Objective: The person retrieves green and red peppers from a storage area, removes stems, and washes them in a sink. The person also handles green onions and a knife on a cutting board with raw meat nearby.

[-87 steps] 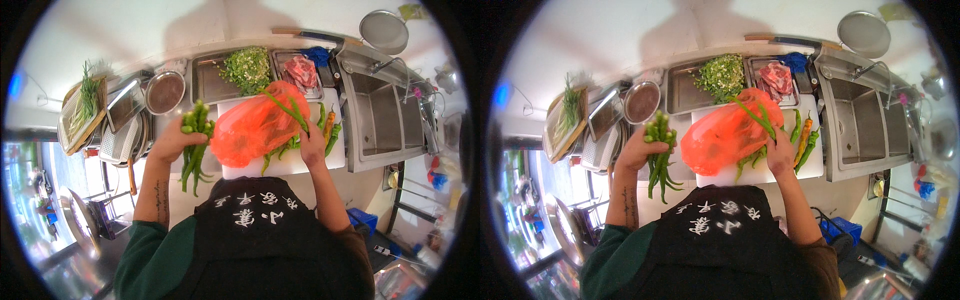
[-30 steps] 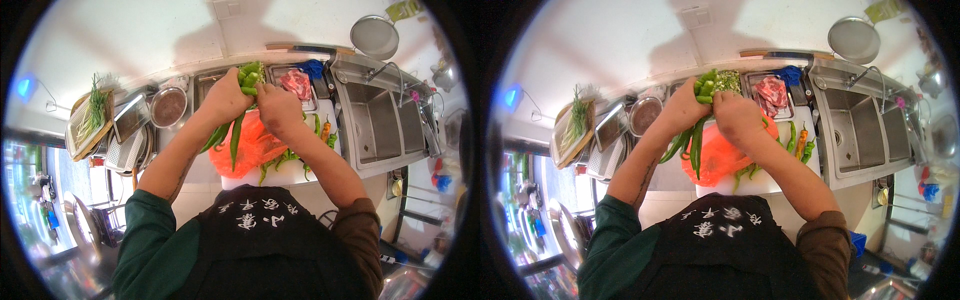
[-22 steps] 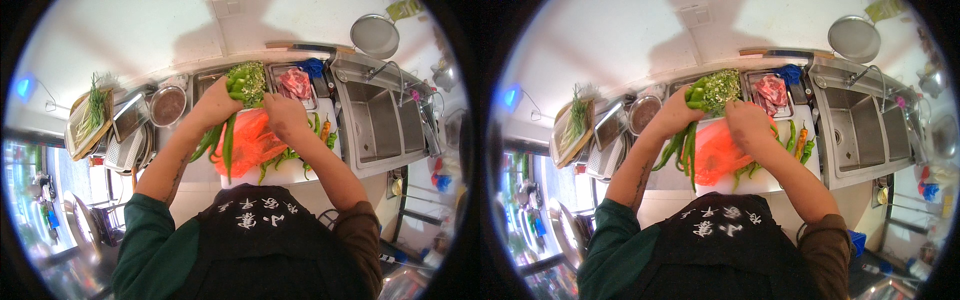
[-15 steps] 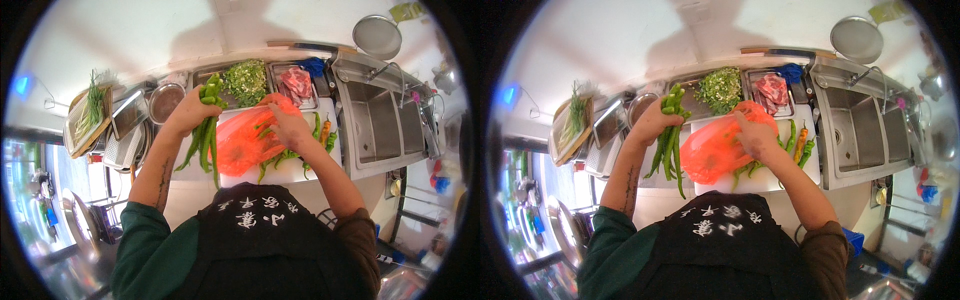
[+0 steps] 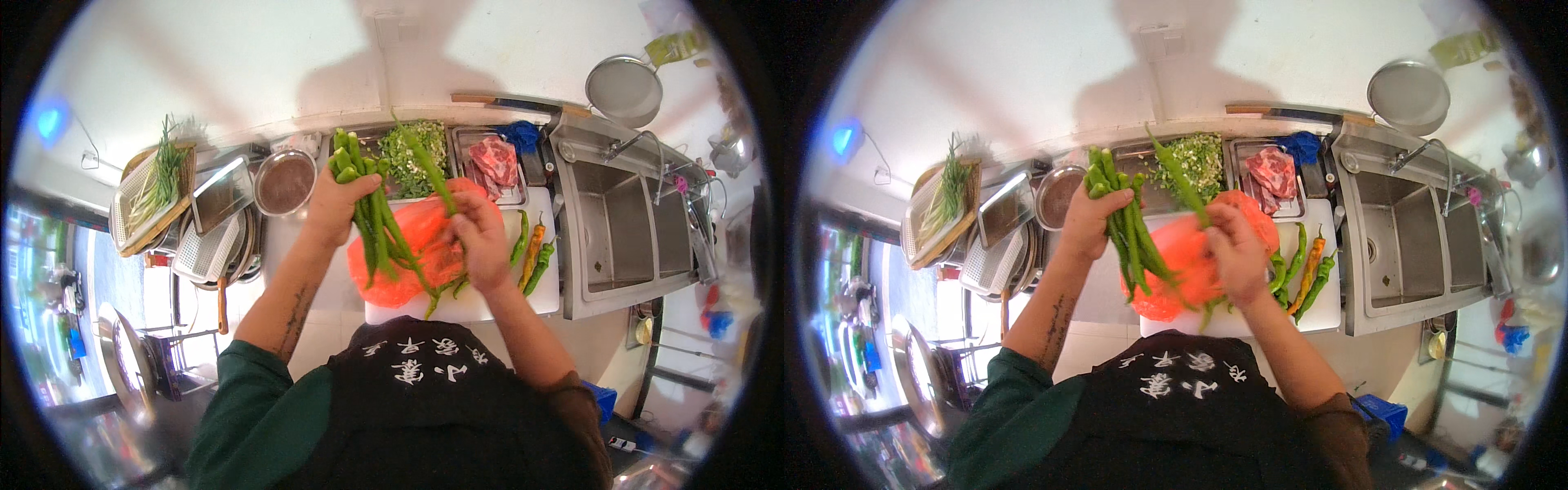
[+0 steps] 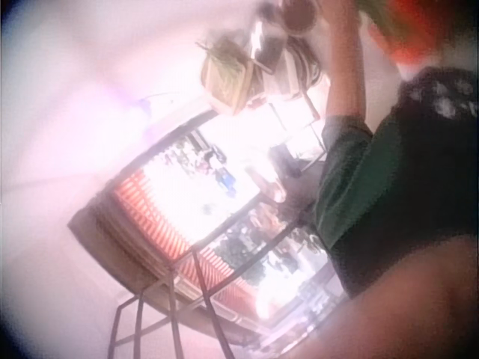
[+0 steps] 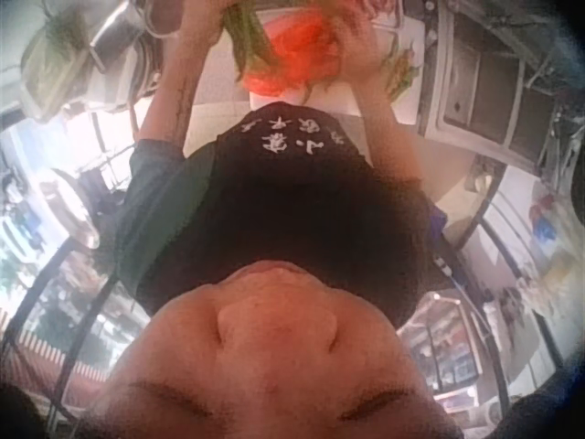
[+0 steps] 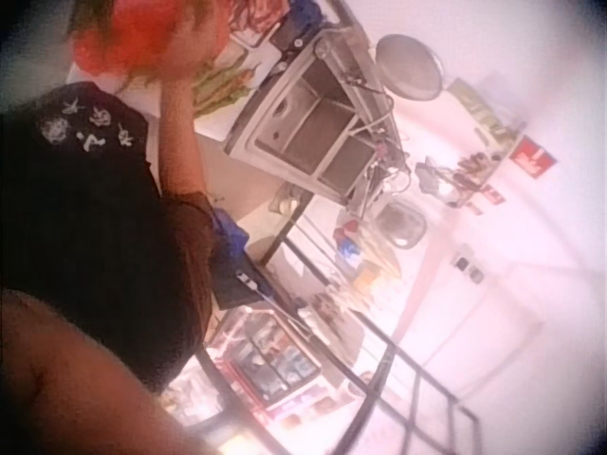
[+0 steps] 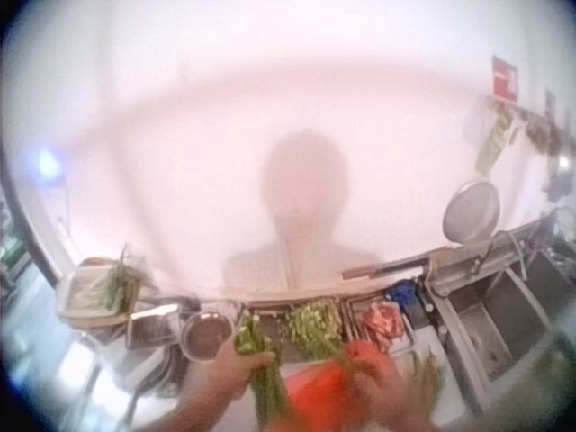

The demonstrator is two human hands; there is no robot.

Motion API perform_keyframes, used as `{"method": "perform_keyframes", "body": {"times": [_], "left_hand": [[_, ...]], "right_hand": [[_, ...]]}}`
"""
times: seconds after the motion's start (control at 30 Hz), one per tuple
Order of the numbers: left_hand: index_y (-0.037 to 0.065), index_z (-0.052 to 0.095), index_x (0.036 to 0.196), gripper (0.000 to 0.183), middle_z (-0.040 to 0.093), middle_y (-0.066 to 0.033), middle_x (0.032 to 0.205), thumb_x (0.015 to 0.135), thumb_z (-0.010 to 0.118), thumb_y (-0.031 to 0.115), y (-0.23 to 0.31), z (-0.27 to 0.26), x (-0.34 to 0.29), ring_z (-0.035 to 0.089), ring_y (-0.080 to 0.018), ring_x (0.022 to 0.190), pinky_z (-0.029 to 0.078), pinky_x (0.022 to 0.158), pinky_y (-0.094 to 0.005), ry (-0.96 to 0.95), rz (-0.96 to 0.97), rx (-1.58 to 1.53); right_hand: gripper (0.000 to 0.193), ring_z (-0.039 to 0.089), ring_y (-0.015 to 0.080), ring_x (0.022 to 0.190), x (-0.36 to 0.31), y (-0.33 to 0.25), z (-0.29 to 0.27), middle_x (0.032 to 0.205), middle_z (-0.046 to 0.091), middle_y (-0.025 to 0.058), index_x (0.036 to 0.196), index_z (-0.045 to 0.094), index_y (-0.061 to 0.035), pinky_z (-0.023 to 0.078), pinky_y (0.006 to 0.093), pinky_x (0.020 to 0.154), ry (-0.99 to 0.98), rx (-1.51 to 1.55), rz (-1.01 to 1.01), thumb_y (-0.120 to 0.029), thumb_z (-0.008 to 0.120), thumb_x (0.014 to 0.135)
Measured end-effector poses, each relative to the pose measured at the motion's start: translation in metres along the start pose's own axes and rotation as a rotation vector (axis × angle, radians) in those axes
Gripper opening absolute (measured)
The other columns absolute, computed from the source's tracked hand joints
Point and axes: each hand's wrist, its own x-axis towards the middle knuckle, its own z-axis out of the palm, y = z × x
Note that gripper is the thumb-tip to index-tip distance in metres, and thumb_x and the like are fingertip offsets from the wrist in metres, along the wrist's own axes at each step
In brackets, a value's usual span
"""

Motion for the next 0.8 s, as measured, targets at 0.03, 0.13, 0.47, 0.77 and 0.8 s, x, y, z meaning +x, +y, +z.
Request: {"method": "perform_keyframes", "body": {"times": [0.03,0.13,0.47,0.77,0.8], "left_hand": [[0.0,0.058,0.114,0.032,0.067,-0.0102,0.097,0.085,0.072,-0.003,-0.008,0.006,0.002,0.07,-0.0232,0.083,0.06,0.075,-0.0359,0.025,0.042,-0.047],[0.001,0.055,0.118,0.036,0.066,-0.0093,0.103,0.087,0.072,-0.004,-0.024,0.025,-0.003,0.069,-0.0221,0.089,0.059,0.077,-0.0348,0.067,0.086,-0.199],[0.002,0.051,0.124,0.051,0.065,-0.0076,0.105,0.082,0.078,-0.005,-0.049,0.008,-0.016,0.067,-0.0173,0.093,0.057,0.082,-0.0322,0.017,0.028,-0.048],[0.003,0.051,0.138,0.076,0.065,-0.0042,0.116,0.07,0.087,0.001,0.013,0.005,-0.013,0.062,-0.0139,0.106,0.051,0.094,-0.031,-0.392,0.055,0.531],[0.002,0.053,0.134,0.072,0.065,-0.0047,0.113,0.071,0.086,0.006,0.024,0.009,-0.017,0.061,-0.0144,0.104,0.05,0.094,-0.0315,-0.383,0.06,0.552]], "right_hand": [[0.036,0.062,0.0152,0.082,-0.001,0.001,0.02,0.114,0.065,0.0086,0.134,0.057,0.0,0.054,0.0292,0.073,-0.033,-0.097,-0.071,-0.005,0.056,0.099],[0.037,0.067,0.0274,0.09,0.003,-0.002,0.047,0.12,0.064,0.0145,0.134,0.056,-0.0007,0.055,0.0368,0.077,-0.03,-0.586,-0.386,-0.004,0.056,0.097],[0.036,0.069,0.0363,0.095,-0.008,-0.017,0.051,0.115,0.066,0.0168,0.132,0.059,-0.0035,0.056,0.0425,0.081,-0.256,-0.922,-0.319,-0.007,0.059,0.096],[0.024,0.061,0.0106,0.074,0.056,-0.075,0.028,0.086,0.066,0.001,0.117,0.068,0.0004,0.052,0.0274,0.065,-0.266,-0.245,0.208,-0.016,0.065,0.099],[0.023,0.061,0.0109,0.073,0.055,-0.075,0.029,0.085,0.067,0.0019,0.116,0.068,-0.0001,0.052,0.0283,0.064,-0.313,-0.278,0.226,-0.016,0.066,0.099]]}}
